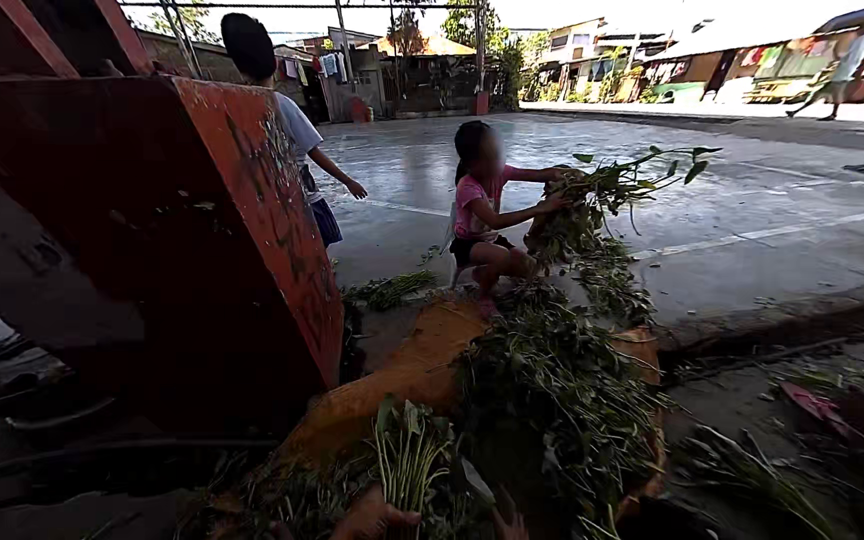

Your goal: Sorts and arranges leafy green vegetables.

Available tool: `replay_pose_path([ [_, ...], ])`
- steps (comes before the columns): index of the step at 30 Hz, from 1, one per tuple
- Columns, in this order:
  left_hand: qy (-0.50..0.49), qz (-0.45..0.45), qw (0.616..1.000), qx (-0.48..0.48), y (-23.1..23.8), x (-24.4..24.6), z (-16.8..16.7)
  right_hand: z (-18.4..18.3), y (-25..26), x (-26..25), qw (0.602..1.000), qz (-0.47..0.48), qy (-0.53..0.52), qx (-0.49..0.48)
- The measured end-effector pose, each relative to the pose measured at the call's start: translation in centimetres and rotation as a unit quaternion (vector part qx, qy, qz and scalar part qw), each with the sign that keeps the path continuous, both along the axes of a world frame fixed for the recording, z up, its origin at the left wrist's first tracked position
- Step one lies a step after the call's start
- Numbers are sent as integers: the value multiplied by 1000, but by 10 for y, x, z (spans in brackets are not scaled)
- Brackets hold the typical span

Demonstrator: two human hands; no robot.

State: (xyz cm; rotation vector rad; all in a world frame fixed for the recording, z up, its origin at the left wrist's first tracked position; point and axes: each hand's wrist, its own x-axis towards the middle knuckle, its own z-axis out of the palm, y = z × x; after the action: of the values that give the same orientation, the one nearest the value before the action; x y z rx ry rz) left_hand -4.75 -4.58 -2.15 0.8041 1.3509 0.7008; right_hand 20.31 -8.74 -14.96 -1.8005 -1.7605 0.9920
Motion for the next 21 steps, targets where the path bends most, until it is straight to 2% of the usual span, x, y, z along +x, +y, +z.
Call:
replay_pose_path([
  [3,-61,1,998,23,-5,-4,3,5,29,-8,990,93,102,-28],
  [5,-90,35,993,62,-5,-3,8,-11,41,-11,981,132,141,-25],
  [9,-152,192,958,149,2,-15,23,-7,37,-10,983,-6,181,-29],
  [12,-132,231,945,190,9,-23,31,11,31,-4,965,-76,253,9],
  [14,-91,223,954,177,10,-17,26,28,30,-7,946,-108,303,27],
  [18,16,165,977,134,3,16,7,61,32,-20,934,-140,322,62],
  [21,28,121,986,116,-7,37,3,77,31,-39,922,-155,342,92],
])
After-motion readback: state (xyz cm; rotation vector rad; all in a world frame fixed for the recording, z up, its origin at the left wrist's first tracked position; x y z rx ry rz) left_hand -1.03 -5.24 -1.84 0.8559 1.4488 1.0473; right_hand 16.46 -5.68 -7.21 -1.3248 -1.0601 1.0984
